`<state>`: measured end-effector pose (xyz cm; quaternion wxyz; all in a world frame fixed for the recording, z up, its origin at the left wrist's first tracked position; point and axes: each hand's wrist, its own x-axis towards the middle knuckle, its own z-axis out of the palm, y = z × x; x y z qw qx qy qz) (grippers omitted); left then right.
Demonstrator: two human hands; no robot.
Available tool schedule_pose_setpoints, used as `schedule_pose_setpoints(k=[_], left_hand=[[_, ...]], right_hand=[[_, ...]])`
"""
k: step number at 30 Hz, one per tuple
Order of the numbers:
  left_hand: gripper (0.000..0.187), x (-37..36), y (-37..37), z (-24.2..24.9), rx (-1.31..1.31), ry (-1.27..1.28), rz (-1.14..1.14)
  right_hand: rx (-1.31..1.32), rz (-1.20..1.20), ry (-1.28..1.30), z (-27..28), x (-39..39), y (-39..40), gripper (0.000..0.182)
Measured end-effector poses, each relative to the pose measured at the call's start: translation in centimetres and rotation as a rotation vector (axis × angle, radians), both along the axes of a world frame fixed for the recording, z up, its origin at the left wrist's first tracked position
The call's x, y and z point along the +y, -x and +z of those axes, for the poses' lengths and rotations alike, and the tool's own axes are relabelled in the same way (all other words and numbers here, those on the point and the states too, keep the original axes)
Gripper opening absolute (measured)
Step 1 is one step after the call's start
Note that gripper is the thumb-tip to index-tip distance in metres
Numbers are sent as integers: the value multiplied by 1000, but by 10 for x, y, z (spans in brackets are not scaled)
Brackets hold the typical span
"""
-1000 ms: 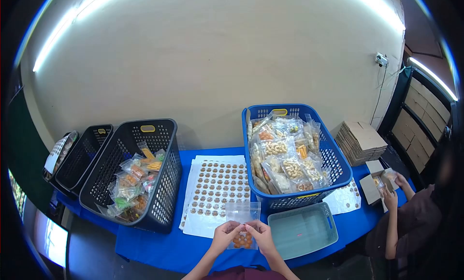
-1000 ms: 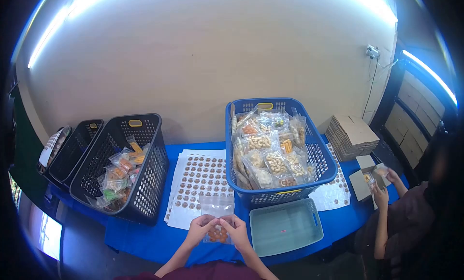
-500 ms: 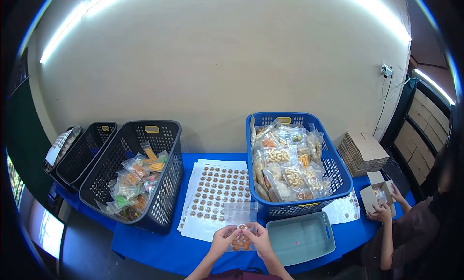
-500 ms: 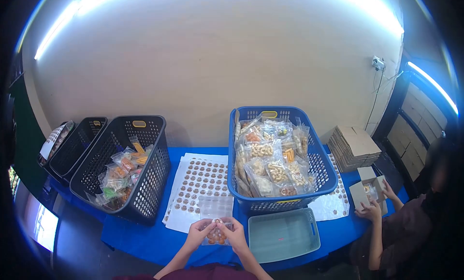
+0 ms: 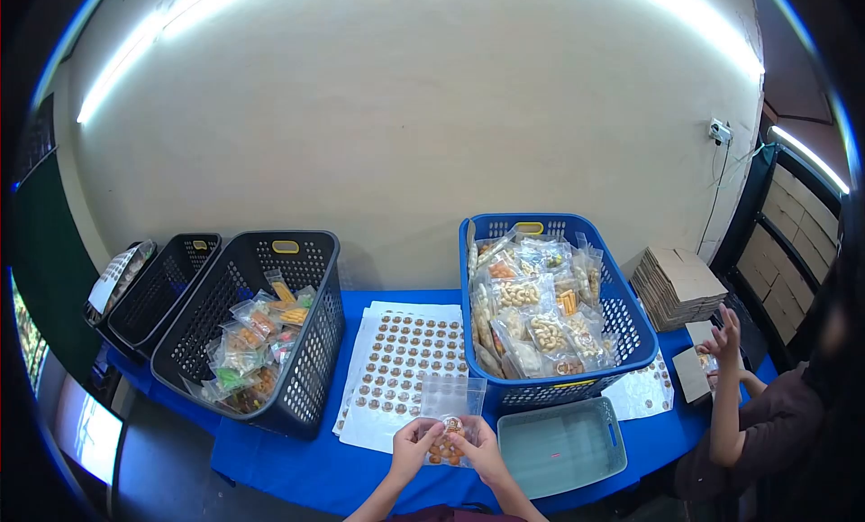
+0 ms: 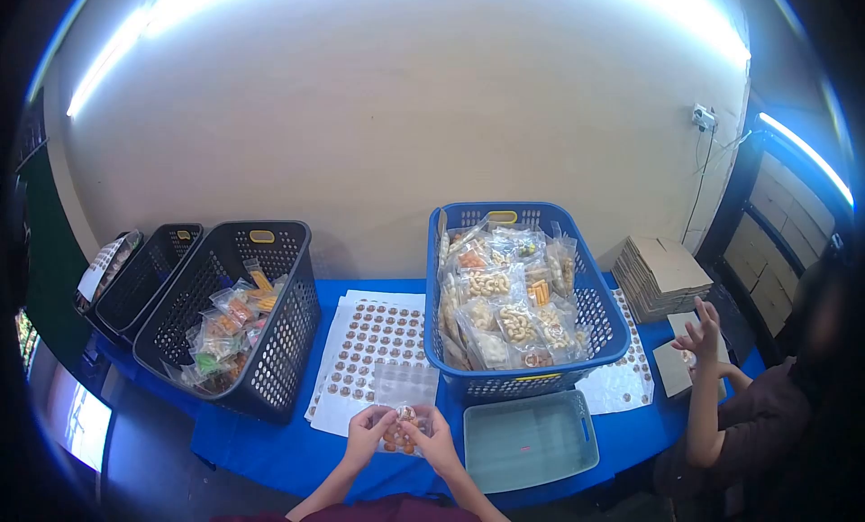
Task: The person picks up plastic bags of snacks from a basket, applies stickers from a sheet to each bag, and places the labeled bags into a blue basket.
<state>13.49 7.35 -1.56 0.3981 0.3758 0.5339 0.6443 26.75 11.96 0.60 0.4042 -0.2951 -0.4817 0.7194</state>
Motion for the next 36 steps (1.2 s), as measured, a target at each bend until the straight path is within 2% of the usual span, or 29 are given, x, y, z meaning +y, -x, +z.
schedule_pose_setpoints(k=[4,5,9,10,13,14,17,18,21,25,27,33,35,36], left_hand=[[20,6,7,17,-118,-104,87],[20,7,11,22,-149,-128,105],[24,4,33,32,31,-145,174],[17,1,38,34,89,-116,204],[12,-9,45,41,637,-84,188],[7,-15,41,47,760,-56,150],[9,-23,35,47,892,-136,-13],[9,-25,30,52,943,-140,-20],[9,-28,30,47,813,-95,35],[11,-30,29,56,799,-115,194],[15,-28,35,63,788,-187,354],[20,-24,48,84,783,-256,467],[26,-16,77,68,713,-262,682],[29,-19,85,84,501,-193,699]], right_hand=[[-63,101,-3,1,-1,-2,31],[-70,80,-69,-3,-1,-1,34],[-121,-76,-356,-2,1,4,38],[-139,-131,-434,7,3,2,38],[-433,-153,-748,37,13,-10,36],[-341,-123,-784,37,16,-6,28],[-575,-4,-1099,43,14,-1,20],[-564,-34,-1212,37,15,4,15],[-567,29,-1095,32,10,11,16],[-453,3,-961,36,2,23,19],[-407,7,-888,37,0,23,21],[-315,66,-860,27,-1,13,22],[-311,57,-792,25,2,0,22],[-305,40,-711,24,2,-9,24]])
